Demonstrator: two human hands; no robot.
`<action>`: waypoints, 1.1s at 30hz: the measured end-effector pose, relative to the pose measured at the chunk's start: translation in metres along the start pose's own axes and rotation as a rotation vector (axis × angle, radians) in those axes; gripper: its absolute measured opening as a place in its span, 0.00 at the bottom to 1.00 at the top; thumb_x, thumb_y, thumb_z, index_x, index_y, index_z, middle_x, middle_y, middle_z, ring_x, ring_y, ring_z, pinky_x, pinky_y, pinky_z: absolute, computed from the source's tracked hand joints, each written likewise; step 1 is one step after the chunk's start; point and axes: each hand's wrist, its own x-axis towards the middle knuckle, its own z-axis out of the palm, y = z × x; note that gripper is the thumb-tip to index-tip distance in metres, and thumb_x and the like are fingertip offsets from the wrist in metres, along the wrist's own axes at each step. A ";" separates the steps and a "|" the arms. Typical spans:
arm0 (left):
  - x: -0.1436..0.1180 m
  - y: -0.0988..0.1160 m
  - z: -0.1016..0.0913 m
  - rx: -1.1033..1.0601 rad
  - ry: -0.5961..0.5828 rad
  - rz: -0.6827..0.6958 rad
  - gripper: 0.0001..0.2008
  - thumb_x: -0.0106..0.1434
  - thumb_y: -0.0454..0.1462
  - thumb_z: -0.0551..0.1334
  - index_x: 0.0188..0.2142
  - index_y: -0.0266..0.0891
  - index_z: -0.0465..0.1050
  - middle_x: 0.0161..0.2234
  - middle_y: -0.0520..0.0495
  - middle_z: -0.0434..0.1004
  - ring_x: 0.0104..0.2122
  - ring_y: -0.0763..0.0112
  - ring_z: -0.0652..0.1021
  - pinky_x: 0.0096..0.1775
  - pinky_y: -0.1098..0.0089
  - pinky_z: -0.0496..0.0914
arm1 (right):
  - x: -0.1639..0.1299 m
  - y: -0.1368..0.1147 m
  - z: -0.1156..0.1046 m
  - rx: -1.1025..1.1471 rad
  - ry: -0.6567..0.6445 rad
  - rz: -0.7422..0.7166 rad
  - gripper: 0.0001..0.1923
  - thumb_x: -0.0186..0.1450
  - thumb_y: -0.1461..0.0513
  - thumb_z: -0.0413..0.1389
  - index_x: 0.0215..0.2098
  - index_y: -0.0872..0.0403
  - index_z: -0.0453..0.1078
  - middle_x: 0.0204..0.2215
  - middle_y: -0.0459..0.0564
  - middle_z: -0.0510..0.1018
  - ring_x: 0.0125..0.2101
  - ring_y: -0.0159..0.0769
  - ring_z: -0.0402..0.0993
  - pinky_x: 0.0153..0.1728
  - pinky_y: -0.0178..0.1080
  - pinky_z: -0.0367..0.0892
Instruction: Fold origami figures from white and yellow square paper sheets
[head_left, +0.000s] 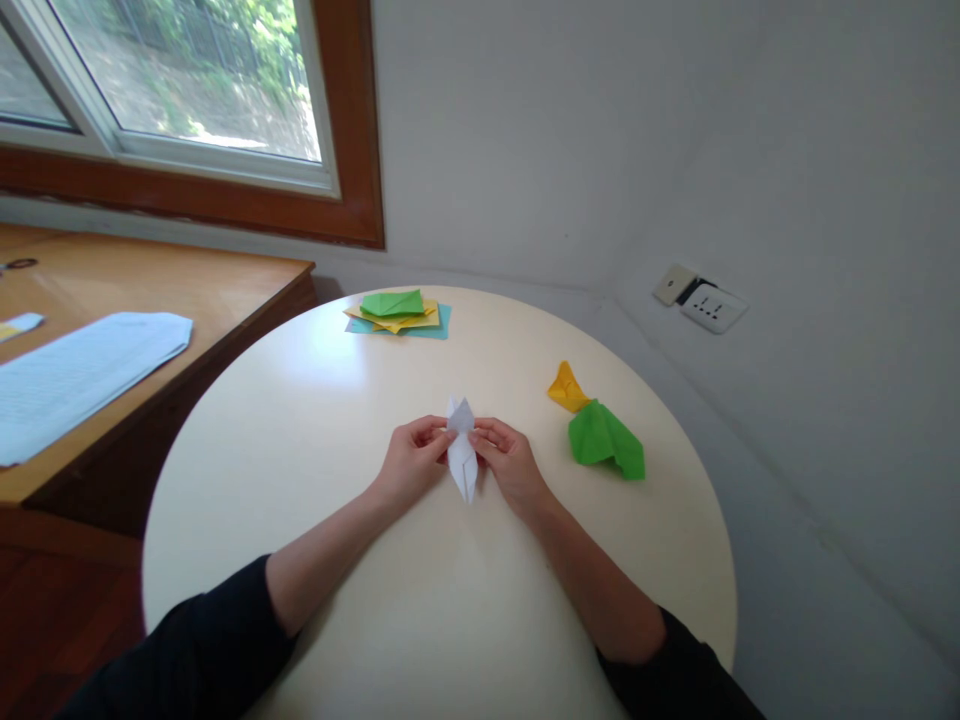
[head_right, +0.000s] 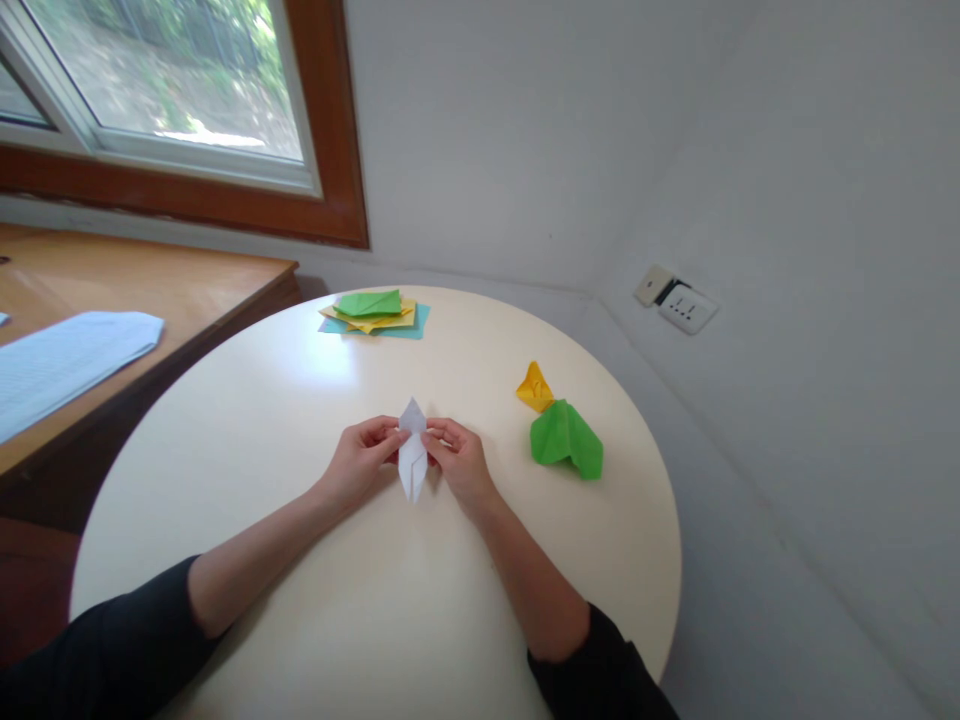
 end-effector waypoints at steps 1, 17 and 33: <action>0.000 0.001 0.000 -0.005 -0.001 -0.005 0.15 0.45 0.43 0.67 0.27 0.33 0.72 0.18 0.52 0.71 0.20 0.74 0.71 0.26 0.72 0.66 | 0.000 0.000 0.000 0.000 0.001 0.002 0.13 0.45 0.58 0.63 0.29 0.53 0.72 0.21 0.43 0.75 0.20 0.28 0.65 0.23 0.32 0.59; 0.001 -0.002 -0.003 -0.096 -0.063 -0.060 0.10 0.45 0.37 0.66 0.29 0.34 0.77 0.25 0.48 0.77 0.27 0.73 0.74 0.34 0.70 0.68 | 0.001 -0.002 -0.001 0.107 0.024 0.012 0.04 0.45 0.64 0.58 0.22 0.52 0.73 0.18 0.41 0.74 0.22 0.28 0.67 0.25 0.32 0.61; -0.001 0.001 -0.003 -0.047 -0.006 -0.074 0.10 0.45 0.39 0.67 0.25 0.33 0.75 0.25 0.47 0.77 0.28 0.70 0.74 0.36 0.67 0.68 | -0.002 -0.002 -0.001 -0.103 0.042 -0.103 0.06 0.49 0.62 0.56 0.24 0.53 0.75 0.22 0.45 0.76 0.24 0.32 0.70 0.30 0.36 0.66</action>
